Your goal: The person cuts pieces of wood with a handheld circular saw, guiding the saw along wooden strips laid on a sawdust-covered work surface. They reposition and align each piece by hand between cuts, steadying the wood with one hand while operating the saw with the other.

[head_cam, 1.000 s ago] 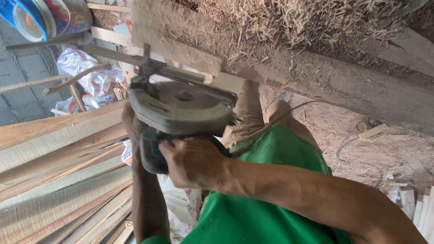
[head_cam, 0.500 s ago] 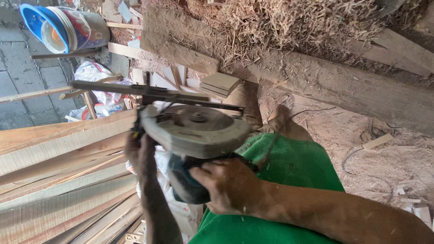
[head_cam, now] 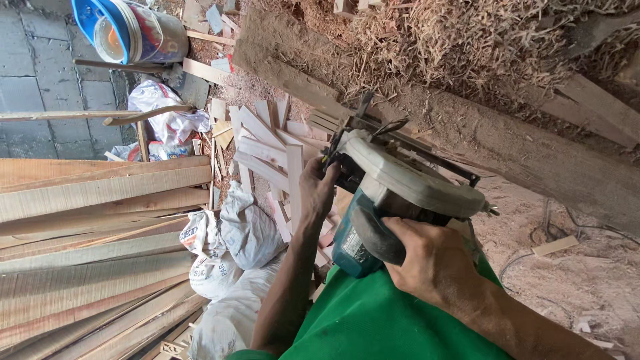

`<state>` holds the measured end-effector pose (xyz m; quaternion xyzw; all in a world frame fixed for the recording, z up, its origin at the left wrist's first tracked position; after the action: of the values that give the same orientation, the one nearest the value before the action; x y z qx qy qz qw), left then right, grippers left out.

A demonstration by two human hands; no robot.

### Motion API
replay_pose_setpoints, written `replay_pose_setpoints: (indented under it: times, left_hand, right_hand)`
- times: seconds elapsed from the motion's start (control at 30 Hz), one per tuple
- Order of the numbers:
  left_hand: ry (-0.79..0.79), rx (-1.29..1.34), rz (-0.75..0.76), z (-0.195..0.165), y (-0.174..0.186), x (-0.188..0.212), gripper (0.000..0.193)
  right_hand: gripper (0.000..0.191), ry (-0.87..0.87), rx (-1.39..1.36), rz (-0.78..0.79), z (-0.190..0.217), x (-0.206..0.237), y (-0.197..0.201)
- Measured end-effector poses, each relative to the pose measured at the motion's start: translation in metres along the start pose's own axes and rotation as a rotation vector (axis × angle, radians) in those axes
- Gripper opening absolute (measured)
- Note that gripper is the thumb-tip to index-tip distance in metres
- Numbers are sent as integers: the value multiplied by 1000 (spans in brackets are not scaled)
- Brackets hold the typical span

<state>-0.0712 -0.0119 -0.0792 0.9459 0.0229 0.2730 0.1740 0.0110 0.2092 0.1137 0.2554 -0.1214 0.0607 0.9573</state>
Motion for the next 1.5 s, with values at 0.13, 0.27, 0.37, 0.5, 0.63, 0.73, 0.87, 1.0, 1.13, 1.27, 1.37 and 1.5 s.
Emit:
replay_pose_setpoints:
  times: [0.13, 0.27, 0.37, 0.5, 0.63, 0.73, 0.87, 1.0, 1.13, 1.27, 1.37, 1.5]
  left_hand:
    - [-67, 95, -13, 12, 11, -1, 24]
    - [-112, 93, -5, 17, 22, -5, 24]
    - [-77, 94, 13, 16, 28, -7, 24]
    - [-61, 144, 13, 8, 40, -8, 26]
    - [-73, 16, 29, 2, 60, -10, 28]
    - [-63, -73, -9, 3, 77, -16, 30]
    - [-119, -33, 11, 4, 88, -24, 30]
    - [-147, 91, 50, 7, 98, -30, 29]
    - [-160, 90, 60, 10, 111, -37, 33]
    - [-144, 71, 55, 13, 121, -41, 35]
    - [-165, 39, 54, 9, 124, -43, 37]
    - [-173, -16, 56, 1, 126, -44, 46]
  right_hand:
    - [54, -4, 0, 17, 2, -1, -8]
    - [59, 15, 15, 17, 8, -6, -13]
    - [53, 22, 0, 1, 15, -9, -15]
    - [47, 25, 16, 72, 23, -14, -29]
    - [26, 40, 13, 94, 33, -18, -41]
    - [17, 49, -9, 79, 39, -21, -47]
    - [19, 64, -29, 106, 43, -23, -55]
    - [16, 100, -39, 47, 49, -28, -55]
    - [15, 110, -59, 68, 53, -33, -61]
    - [15, 93, -73, 123, 55, -38, -67]
    - [23, 95, -68, 213, 57, -41, -75]
    - [26, 135, -67, 142, 63, -45, -70]
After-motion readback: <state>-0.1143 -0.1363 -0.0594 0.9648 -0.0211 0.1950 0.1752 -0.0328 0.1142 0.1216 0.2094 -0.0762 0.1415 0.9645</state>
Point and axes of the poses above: each hand's wrist, its own x-axis away from the middle knuckle, its own y-axis out of the back of the hand, z = x × y, the point moved 8 cm from there along -x, towards the middle knuckle, and after that the axes turned 7 degrees about -z, right-handed, at the moved point
